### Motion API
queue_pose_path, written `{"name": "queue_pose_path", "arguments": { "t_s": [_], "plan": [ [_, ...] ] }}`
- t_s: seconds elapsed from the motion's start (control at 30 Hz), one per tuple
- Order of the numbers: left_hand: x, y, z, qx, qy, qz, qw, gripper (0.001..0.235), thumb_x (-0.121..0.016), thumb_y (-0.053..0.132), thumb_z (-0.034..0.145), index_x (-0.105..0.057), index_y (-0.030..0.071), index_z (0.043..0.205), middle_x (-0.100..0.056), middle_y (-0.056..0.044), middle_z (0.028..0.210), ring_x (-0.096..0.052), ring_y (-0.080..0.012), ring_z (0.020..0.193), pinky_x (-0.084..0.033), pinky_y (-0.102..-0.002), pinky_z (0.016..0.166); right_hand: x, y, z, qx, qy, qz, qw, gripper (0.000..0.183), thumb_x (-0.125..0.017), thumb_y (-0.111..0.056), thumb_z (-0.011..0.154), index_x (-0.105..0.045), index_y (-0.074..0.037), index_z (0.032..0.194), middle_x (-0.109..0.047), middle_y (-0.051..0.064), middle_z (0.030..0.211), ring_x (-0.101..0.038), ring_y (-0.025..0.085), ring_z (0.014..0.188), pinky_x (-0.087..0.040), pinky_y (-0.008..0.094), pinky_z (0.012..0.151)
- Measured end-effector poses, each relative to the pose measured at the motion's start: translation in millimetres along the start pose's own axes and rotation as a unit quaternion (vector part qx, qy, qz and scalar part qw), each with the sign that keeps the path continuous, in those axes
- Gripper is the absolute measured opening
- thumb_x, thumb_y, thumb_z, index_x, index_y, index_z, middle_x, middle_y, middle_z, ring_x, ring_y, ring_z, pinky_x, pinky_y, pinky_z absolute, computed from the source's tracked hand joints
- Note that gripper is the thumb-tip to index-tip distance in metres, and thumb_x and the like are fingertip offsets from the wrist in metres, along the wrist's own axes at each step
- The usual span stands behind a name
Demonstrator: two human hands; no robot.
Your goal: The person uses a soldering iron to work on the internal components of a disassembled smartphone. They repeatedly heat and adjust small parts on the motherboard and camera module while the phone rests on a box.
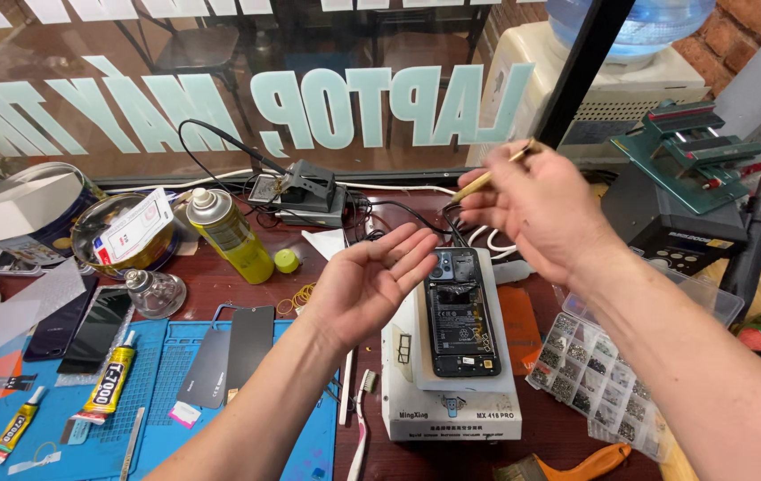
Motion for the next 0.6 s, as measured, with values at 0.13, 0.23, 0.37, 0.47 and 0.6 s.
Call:
{"name": "queue_pose_path", "arguments": {
  "t_s": [0.13, 0.23, 0.37, 0.47, 0.6],
  "plan": [
    [4, -9, 1, -0.026, 0.026, 0.044, 0.998, 0.054, -0.055, -0.004, 0.095, -0.044, -0.006, 0.148, -0.058, -0.02, 0.142, -0.06, -0.0275, 0.131, -0.053, -0.04, 0.11, -37, 1, -20, 0.048, 0.027, -0.135, 0.989, 0.051, -0.063, -0.004, 0.099, -0.041, 0.002, 0.145, -0.076, 0.016, 0.104, -0.074, 0.018, 0.087, -0.061, 0.031, 0.075],
    [9, -12, 0, -0.022, 0.029, 0.033, 0.999, 0.048, -0.057, -0.002, 0.096, -0.048, -0.005, 0.144, -0.063, -0.019, 0.132, -0.065, -0.0267, 0.124, -0.056, -0.038, 0.107, -52, -2, -29, 0.095, 0.044, -0.126, 0.986, 0.068, -0.062, -0.002, 0.096, -0.026, -0.003, 0.153, -0.074, 0.016, 0.105, -0.074, 0.018, 0.095, -0.067, 0.032, 0.076],
    [17, -16, 3, -0.008, 0.047, 0.018, 0.999, 0.035, -0.059, 0.006, 0.1, -0.055, -0.004, 0.134, -0.07, -0.016, 0.116, -0.071, -0.0246, 0.11, -0.06, -0.036, 0.1, -62, -5, -34, 0.082, 0.051, -0.128, 0.987, 0.069, -0.06, -0.002, 0.096, -0.024, -0.006, 0.155, -0.074, 0.016, 0.103, -0.076, 0.019, 0.091, -0.068, 0.032, 0.074],
    [21, -18, 4, 0.001, 0.055, 0.001, 0.998, 0.029, -0.059, 0.008, 0.101, -0.058, -0.004, 0.128, -0.072, -0.014, 0.11, -0.074, -0.0233, 0.105, -0.062, -0.035, 0.097, -65, -6, -36, 0.087, 0.044, -0.16, 0.982, 0.066, -0.06, -0.003, 0.097, -0.027, -0.006, 0.154, -0.074, 0.015, 0.101, -0.076, 0.018, 0.091, -0.068, 0.031, 0.073],
    [23, -18, 6, 0.007, 0.054, 0.007, 0.998, 0.027, -0.058, 0.01, 0.103, -0.058, -0.002, 0.127, -0.072, -0.013, 0.109, -0.074, -0.0226, 0.104, -0.062, -0.035, 0.095, -67, -4, -40, 0.134, 0.033, -0.238, 0.961, 0.062, -0.064, -0.003, 0.096, -0.036, -0.005, 0.15, -0.076, 0.012, 0.095, -0.076, 0.014, 0.087, -0.065, 0.029, 0.075]
  ]
}}
Point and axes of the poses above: each hand's wrist, its own z-axis towards the middle knuckle, its own x-axis out of the back of the hand, y = z × x, the point moved 2 cm from there along z, towards the middle knuckle
